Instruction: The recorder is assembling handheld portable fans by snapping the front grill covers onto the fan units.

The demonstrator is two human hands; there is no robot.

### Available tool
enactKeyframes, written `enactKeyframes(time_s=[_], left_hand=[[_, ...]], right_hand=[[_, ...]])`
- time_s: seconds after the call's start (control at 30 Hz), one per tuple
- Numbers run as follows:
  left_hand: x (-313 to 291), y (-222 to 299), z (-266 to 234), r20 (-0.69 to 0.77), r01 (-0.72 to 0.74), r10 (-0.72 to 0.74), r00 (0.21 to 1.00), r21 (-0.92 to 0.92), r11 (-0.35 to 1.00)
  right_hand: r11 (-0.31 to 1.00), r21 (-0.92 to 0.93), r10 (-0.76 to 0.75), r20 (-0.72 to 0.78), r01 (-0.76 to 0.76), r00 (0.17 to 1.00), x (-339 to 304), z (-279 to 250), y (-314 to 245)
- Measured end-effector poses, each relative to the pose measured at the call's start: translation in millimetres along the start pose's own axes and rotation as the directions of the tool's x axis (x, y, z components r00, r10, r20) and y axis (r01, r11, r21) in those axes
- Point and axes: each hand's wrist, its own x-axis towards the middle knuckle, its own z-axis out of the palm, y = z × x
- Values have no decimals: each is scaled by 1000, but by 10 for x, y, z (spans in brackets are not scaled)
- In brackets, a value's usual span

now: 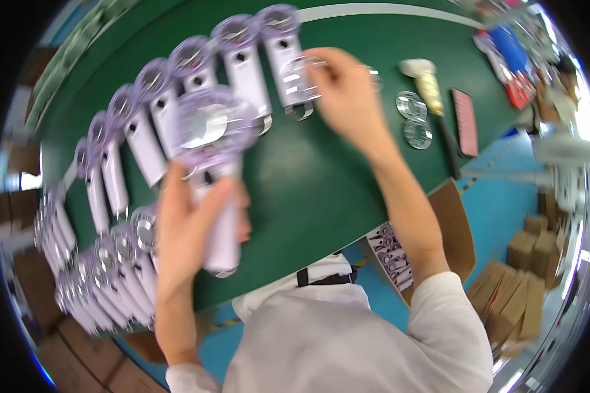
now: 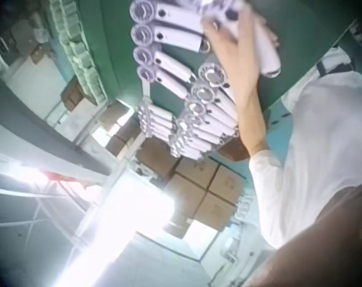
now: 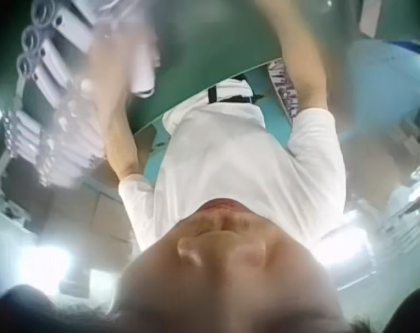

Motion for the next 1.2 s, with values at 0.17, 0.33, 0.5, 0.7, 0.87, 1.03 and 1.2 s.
enactKeyframes(time_s=[0.17,0.33,0.5,0.7,0.87,1.03,1.2], left_hand=[[72,-440,126,250,126,-76,965,-191,974],[65,-576,114,315,154,-65,947,-267,951],[59,-662,115,263,115,-28,964,-322,940],[58,-644,91,194,160,-97,976,-341,926],[48,-702,147,181,93,-32,983,-339,936],[31,-696,137,161,58,-5,987,-327,943],[11,-716,157,140,34,10,990,-305,952]], right_hand=[[974,-196,132,72,-116,989,64,-97,133],[962,-230,168,86,-144,982,118,-234,262],[957,-131,276,147,-258,950,150,-424,360],[887,-460,-67,-33,44,997,-1,-226,174],[976,204,30,253,-83,967,-481,-110,-697],[951,247,43,487,-185,872,-576,104,-645],[956,235,39,497,-178,867,-582,95,-668]])
